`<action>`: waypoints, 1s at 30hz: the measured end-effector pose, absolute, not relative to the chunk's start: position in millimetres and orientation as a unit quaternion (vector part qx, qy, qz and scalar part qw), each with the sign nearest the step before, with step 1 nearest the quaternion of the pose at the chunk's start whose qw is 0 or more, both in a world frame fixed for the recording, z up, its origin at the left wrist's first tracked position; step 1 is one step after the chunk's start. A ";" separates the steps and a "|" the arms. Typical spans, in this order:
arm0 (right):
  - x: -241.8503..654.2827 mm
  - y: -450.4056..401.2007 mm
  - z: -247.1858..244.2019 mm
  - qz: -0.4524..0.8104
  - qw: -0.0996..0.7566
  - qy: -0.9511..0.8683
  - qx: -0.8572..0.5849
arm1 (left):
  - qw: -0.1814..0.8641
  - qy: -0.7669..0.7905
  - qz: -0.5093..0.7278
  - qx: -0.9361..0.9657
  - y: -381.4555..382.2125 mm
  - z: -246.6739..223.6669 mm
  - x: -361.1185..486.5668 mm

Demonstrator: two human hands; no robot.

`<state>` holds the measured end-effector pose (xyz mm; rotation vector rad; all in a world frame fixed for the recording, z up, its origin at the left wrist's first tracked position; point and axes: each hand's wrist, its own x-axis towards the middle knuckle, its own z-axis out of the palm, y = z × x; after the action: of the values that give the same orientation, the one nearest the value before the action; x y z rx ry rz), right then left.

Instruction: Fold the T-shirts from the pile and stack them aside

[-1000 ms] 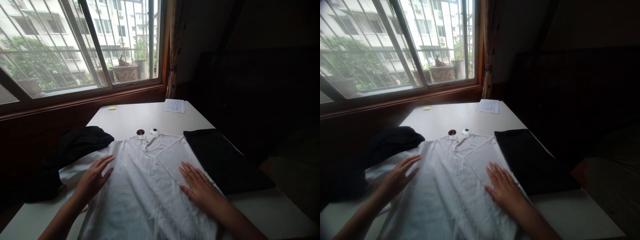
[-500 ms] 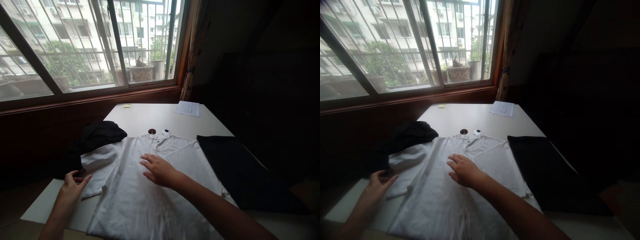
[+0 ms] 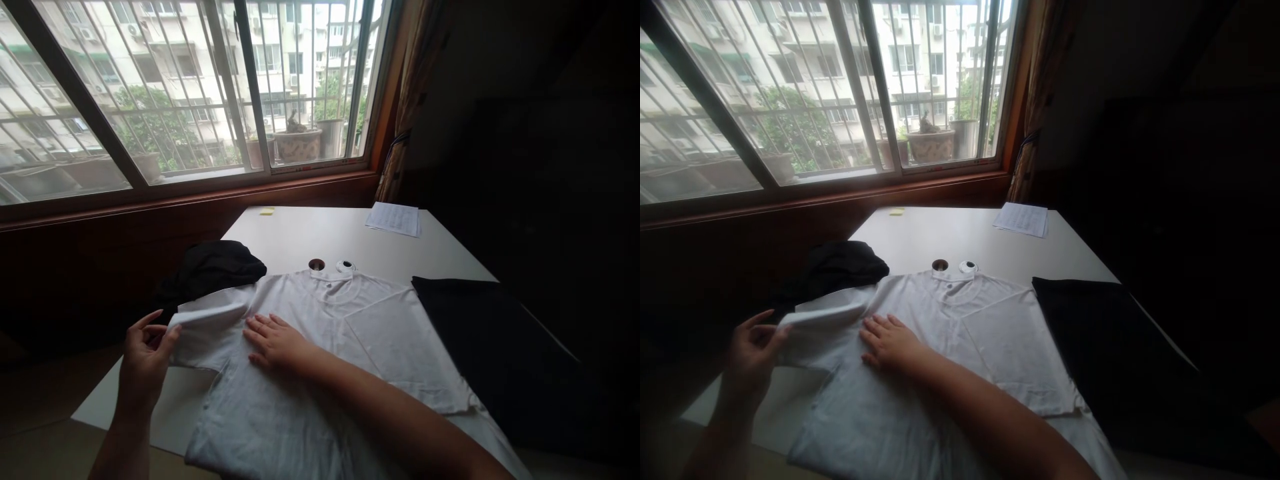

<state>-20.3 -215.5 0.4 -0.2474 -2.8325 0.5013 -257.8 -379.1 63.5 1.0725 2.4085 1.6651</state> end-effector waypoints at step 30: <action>-39.9 -111.6 21.2 0.473 0.285 -0.768 -0.324 | 0.007 0.682 0.300 0.667 -418.2 11.0 -193.2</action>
<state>-39.9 -111.6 21.2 -0.8667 -2.0546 1.2650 -193.2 -418.2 11.0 2.0874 2.1329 0.9384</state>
